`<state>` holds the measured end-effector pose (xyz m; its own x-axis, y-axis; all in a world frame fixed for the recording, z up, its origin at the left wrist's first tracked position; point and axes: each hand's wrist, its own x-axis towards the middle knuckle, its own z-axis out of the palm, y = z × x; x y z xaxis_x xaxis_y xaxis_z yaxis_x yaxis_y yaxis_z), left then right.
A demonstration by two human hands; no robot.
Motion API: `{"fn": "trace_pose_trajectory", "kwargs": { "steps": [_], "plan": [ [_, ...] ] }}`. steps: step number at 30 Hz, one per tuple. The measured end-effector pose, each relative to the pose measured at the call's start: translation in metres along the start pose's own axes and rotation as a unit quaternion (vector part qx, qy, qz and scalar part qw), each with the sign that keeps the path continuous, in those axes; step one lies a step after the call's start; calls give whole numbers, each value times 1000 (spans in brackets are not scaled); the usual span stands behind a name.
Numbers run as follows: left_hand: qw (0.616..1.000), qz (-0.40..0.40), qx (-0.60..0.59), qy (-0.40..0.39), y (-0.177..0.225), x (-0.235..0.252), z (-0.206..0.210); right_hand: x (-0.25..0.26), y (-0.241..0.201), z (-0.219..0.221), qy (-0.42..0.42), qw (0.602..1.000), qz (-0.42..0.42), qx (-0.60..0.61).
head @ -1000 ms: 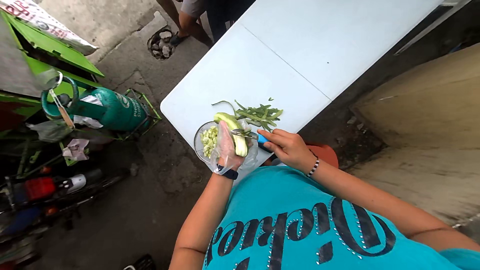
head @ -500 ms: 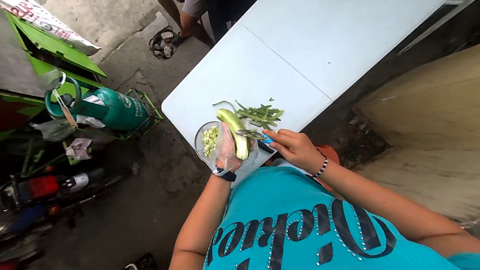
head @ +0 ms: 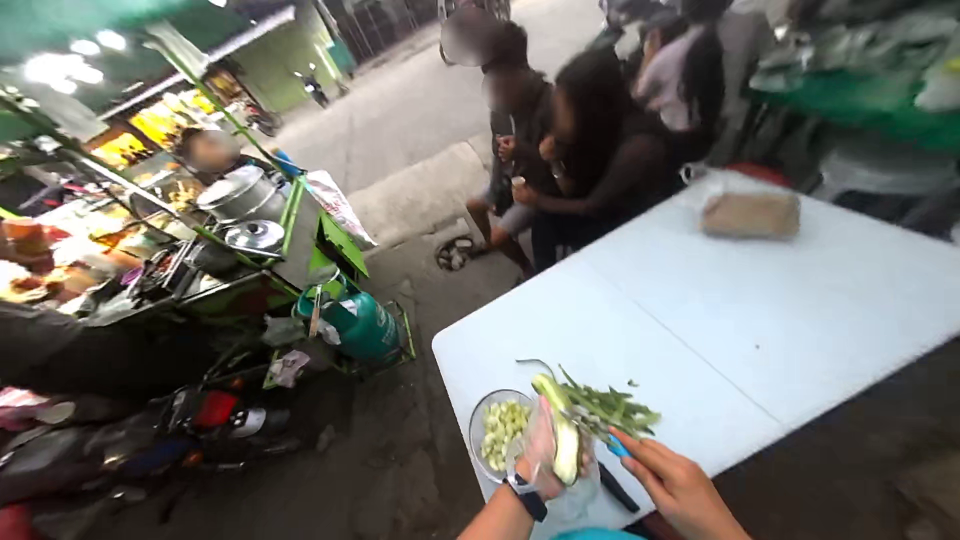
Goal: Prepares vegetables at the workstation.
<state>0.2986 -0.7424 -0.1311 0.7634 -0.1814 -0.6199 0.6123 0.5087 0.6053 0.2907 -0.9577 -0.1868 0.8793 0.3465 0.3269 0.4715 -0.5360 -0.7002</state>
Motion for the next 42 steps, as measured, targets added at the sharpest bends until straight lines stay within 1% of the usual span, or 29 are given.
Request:
{"fn": "trace_pose_trajectory", "kwargs": {
  "steps": [4,6,8,13,17,20,22,25,26,30,32,34,37,42],
  "plan": [
    [999,11,-4,-35,-2,-1,-6,0,-4,-10,-63,997,6,50],
    [1000,23,12,-17,-2,-4,-6,-2,-7,-13,-86,994,7,66],
    [998,43,33,24,-3,-6,-5,-2,-10,-13,-95,993,5,71],
    [987,127,60,78,-9,-1,-13,-3,-12,-4,-82,993,-11,84],
    [967,216,108,76,-9,-10,-17,-1,-19,-3,-73,992,-38,93],
    [944,255,185,95,-3,-21,-15,2,-23,-1,-57,991,-59,102],
    [933,275,212,94,-2,-24,-16,5,-27,0,-49,991,-70,103],
    [930,303,202,53,-2,-27,-16,10,-33,-1,-40,991,-72,102],
    [935,302,184,36,-1,-27,-15,12,-34,-2,-37,991,-73,104],
    [970,240,48,-14,0,-34,-12,13,-31,1,-29,991,-78,105],
    [974,223,5,-41,0,-35,-14,14,-32,2,-30,991,-79,105],
    [973,221,-14,-69,1,-36,-16,14,-35,1,-27,990,-80,110],
    [965,238,-6,-105,5,-37,-17,14,-34,2,-9,989,-94,113],
    [933,313,2,-178,15,-41,-17,16,-34,2,29,982,-129,135]
  ]
}}
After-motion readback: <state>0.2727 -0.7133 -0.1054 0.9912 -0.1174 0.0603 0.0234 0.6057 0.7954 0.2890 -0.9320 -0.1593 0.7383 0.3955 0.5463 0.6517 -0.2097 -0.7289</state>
